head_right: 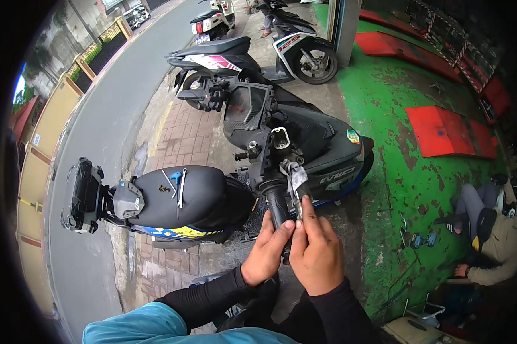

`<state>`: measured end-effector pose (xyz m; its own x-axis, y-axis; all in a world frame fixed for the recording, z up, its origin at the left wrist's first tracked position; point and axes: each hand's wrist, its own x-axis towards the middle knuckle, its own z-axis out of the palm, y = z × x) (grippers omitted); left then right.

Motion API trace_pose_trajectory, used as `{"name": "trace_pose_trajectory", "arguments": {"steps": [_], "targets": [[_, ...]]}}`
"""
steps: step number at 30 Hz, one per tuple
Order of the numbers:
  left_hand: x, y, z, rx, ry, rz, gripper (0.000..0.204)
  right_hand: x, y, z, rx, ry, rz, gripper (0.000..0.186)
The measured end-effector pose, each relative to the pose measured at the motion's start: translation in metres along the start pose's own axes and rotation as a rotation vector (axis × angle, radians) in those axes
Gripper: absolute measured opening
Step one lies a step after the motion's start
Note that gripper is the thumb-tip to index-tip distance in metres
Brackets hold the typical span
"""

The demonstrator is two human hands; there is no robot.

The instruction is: Cleaning a component with a rag and checking motorcycle handlebar controls in a repair shop.

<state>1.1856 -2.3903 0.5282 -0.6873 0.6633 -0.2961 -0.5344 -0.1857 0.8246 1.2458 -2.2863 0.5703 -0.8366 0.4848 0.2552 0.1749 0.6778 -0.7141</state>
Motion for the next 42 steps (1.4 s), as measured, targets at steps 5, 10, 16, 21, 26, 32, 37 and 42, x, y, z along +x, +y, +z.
{"name": "trace_pose_trajectory", "arguments": {"steps": [5,10,16,21,26,32,37,42], "targets": [[0.0,-0.001,0.001,0.148,0.002,0.155,0.042,0.003,0.01,0.009,0.132,-0.008,0.041,0.042],[-0.001,0.002,-0.002,0.046,-0.012,0.091,0.043,0.001,0.018,0.015,0.291,-0.035,0.135,0.042],[-0.003,0.003,-0.012,0.1,-0.035,0.04,0.035,-0.003,0.021,0.011,0.853,-0.284,0.451,0.043],[0.009,0.008,-0.018,0.245,0.106,0.172,0.042,0.009,0.013,0.004,1.037,-0.397,0.7,0.037],[0.025,-0.002,-0.031,0.867,0.208,0.444,0.042,0.007,0.045,0.036,0.638,-0.15,0.331,0.038],[0.03,-0.009,-0.028,1.249,0.122,0.814,0.027,0.016,0.045,0.02,0.089,-0.108,-0.019,0.036],[0.042,-0.011,-0.023,1.269,0.109,0.837,0.033,0.044,-0.01,-0.02,-0.323,-0.319,0.022,0.039],[0.044,-0.013,-0.02,1.177,0.111,0.851,0.027,0.043,-0.007,-0.012,-0.372,-0.335,0.106,0.04]]}}
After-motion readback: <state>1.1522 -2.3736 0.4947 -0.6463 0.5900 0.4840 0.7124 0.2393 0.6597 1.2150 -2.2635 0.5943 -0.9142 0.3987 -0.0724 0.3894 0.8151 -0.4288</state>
